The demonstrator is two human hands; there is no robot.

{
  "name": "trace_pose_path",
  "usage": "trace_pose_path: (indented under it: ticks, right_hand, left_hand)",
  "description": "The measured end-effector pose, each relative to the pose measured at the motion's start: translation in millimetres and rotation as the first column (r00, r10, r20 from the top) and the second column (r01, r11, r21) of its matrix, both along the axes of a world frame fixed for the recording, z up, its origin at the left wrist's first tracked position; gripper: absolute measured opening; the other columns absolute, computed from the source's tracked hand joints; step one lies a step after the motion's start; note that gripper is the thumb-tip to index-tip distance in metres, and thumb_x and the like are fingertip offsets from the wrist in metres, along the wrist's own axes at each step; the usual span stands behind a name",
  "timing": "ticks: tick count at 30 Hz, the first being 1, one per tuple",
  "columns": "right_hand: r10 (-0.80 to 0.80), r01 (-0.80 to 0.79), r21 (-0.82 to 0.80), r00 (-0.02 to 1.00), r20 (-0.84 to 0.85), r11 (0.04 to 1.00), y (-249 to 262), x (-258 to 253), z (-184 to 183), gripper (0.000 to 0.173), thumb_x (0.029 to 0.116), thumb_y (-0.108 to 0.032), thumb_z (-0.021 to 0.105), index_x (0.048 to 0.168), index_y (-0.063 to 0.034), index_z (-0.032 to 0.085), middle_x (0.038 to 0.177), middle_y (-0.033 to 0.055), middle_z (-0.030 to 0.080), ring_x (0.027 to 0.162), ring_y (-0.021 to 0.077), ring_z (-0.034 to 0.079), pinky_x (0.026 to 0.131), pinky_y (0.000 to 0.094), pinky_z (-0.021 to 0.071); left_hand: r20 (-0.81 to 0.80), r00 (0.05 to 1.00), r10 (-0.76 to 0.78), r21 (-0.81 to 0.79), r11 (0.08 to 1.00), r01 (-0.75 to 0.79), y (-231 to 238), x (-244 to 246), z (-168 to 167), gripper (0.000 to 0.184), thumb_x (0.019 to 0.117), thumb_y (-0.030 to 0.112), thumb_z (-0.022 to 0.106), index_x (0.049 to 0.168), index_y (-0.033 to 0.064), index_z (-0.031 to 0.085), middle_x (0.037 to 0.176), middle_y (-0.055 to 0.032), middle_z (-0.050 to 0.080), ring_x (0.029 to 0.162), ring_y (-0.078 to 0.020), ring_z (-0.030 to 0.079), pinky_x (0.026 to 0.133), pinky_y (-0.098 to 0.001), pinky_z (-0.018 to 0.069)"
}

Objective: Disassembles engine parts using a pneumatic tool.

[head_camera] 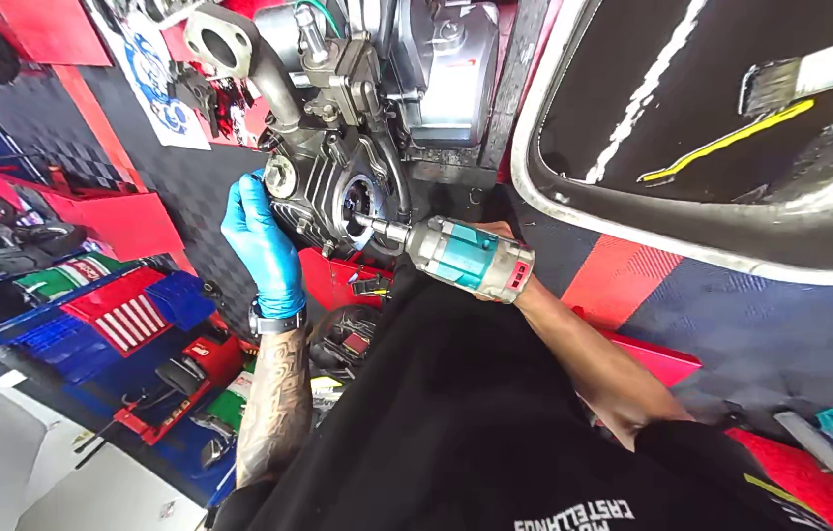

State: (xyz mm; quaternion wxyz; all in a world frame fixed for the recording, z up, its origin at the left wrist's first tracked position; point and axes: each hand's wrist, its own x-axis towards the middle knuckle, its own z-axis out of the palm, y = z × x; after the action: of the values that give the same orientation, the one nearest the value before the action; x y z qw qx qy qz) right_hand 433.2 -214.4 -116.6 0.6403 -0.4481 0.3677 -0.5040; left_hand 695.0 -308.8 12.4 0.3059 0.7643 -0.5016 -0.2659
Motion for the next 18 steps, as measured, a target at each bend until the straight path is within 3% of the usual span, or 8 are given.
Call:
trace_pose_path:
  ticks: [4, 6, 9, 10, 11, 14, 18]
  right_hand:
    - [0.047, -0.034, 0.189, 0.997, -0.068, 0.981, 26, 10, -10, 0.047, 0.0764, -0.027, 0.086, 0.113, -0.0021, 0.071, 0.102, 0.0029, 0.075, 0.098, 0.0042, 0.07, 0.094, 0.025, 0.0569]
    - [-0.015, 0.011, 0.211, 1.0, 0.017, 0.977, 30, 18, -13, 0.039, 0.0755, -0.023, 0.086, 0.106, -0.0022, 0.073, 0.097, 0.0029, 0.076, 0.093, 0.0049, 0.071, 0.09, 0.0267, 0.0581]
    - [-0.174, 0.12, 0.219, 0.953, 0.248, 0.968, 17, 20, 12, 0.028, 0.0811, -0.019, 0.08, 0.096, 0.0039, 0.072, 0.088, 0.0044, 0.076, 0.085, 0.0013, 0.071, 0.081, 0.0179, 0.0583]
    - [-0.174, 0.083, 0.343, 0.954, 0.245, 0.936, 7, 14, 32, 0.021, 0.0779, -0.012, 0.077, 0.091, 0.0035, 0.072, 0.083, 0.0032, 0.076, 0.08, -0.0006, 0.071, 0.077, 0.0155, 0.0574]
    - [-0.128, 0.024, 0.454, 0.971, 0.201, 0.891, 1, 8, 44, 0.015, 0.0768, -0.006, 0.075, 0.089, 0.002, 0.072, 0.081, 0.0014, 0.075, 0.077, -0.0021, 0.069, 0.077, 0.0143, 0.0563]
    - [-0.083, 0.056, 0.313, 0.994, 0.073, 0.948, 32, 20, 6, 0.028, 0.0792, -0.014, 0.084, 0.102, -0.0019, 0.074, 0.092, 0.0, 0.076, 0.088, 0.0006, 0.071, 0.085, 0.0199, 0.0587]
    - [0.11, -0.02, 0.361, 0.967, -0.23, 0.932, 18, 2, 21, 0.026, 0.0742, -0.012, 0.084, 0.096, -0.0024, 0.073, 0.084, 0.0044, 0.073, 0.079, 0.0062, 0.068, 0.079, 0.0249, 0.056]
  left_hand:
    - [-0.01, 1.0, -0.027, -0.018, 0.999, 0.026, 0, -3, 0, 0.038, 0.1123, 0.03, 0.036, 0.11, 0.0107, 0.069, 0.095, 0.0002, 0.071, 0.087, -0.0117, 0.07, 0.079, -0.0353, 0.0601]
    - [-0.037, 0.999, -0.012, -0.039, 0.999, 0.01, -2, -6, -1, 0.037, 0.1121, 0.027, 0.036, 0.108, 0.0098, 0.069, 0.094, -0.0004, 0.071, 0.086, -0.0129, 0.07, 0.078, -0.036, 0.0604]
    - [-0.059, 0.998, 0.037, -0.061, 0.997, -0.04, -4, -6, -4, 0.036, 0.1114, 0.026, 0.038, 0.106, 0.0094, 0.07, 0.092, 0.0, 0.072, 0.086, -0.0125, 0.07, 0.078, -0.0353, 0.0604]
    - [-0.068, 0.997, 0.046, -0.066, 0.997, -0.05, -5, -6, -6, 0.036, 0.1114, 0.025, 0.038, 0.107, 0.0089, 0.07, 0.094, -0.0001, 0.072, 0.087, -0.0125, 0.07, 0.08, -0.0355, 0.0603]
    - [-0.071, 0.997, 0.042, -0.071, 0.996, -0.047, -4, -5, -7, 0.037, 0.1115, 0.024, 0.037, 0.107, 0.0085, 0.07, 0.094, -0.0003, 0.072, 0.088, -0.0127, 0.071, 0.08, -0.0358, 0.0603]
    - [-0.069, 0.998, -0.006, -0.062, 0.998, 0.002, -2, -1, -7, 0.04, 0.1125, 0.026, 0.033, 0.112, 0.0074, 0.069, 0.099, -0.0032, 0.072, 0.092, -0.0154, 0.071, 0.083, -0.0385, 0.0603]
    - [-0.064, 0.998, -0.022, -0.067, 0.998, 0.018, -1, 1, -8, 0.042, 0.1124, 0.028, 0.031, 0.113, 0.0076, 0.068, 0.1, -0.0038, 0.072, 0.094, -0.0164, 0.07, 0.086, -0.0406, 0.0596]
